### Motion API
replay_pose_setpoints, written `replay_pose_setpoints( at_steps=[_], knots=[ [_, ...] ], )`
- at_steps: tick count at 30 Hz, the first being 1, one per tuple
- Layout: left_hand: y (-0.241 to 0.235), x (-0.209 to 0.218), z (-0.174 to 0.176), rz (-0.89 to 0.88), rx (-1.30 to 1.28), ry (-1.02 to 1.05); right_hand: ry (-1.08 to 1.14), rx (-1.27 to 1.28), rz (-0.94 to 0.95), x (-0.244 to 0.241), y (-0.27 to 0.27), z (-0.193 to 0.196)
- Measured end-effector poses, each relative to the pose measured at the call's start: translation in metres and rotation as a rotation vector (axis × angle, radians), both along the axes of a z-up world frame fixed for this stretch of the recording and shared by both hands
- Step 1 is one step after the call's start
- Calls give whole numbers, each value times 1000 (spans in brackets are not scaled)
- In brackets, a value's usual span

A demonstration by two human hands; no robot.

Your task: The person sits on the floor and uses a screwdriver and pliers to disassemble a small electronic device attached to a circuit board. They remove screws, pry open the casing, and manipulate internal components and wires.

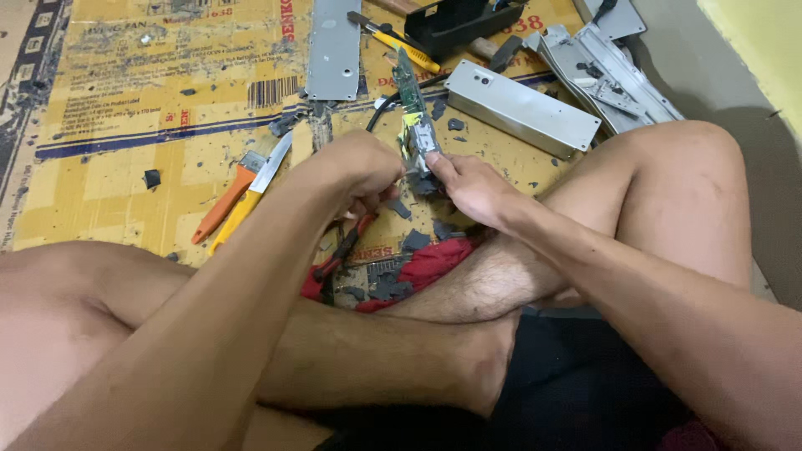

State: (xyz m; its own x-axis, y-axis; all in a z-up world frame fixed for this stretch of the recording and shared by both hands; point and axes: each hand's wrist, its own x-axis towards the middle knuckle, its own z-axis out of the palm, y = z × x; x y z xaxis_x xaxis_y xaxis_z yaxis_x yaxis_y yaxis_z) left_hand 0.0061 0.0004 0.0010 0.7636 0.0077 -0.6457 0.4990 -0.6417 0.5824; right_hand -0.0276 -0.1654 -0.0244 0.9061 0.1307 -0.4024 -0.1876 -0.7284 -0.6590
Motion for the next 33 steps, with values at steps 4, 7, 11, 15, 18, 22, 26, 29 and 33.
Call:
replay_pose_setpoints(
  at_steps=[4, 7, 11, 15, 18, 22, 26, 29, 33],
  knots=[
    [-12, 43, -41, -242, 177, -41, -28, 19, -31, 0, -2, -3],
    [-26, 39, -15, -409, 354, -76, -14, 24, -46, 3, -2, -7],
    [-32, 7, 35, -493, 545, -206, -34, -56, 4, 16, -6, -31],
    [-31, 6, 19, -352, 486, -233, -84, -64, 21, 18, -3, -37],
    [-34, -7, -20, -382, 336, -353, -13, -171, 18, 14, 6, 7],
    [-37, -40, 6, -294, 224, -292, 35, -265, 30, 8, 6, 27],
    [-31, -66, 21, -311, 269, -213, 130, -281, 18, -7, 4, 24],
    [-27, -81, 31, -285, 278, -178, 150, -281, 46, -13, 5, 28],
    [-25, -93, 42, -178, 214, -139, 194, -255, 98, -17, 7, 45]
  ],
)
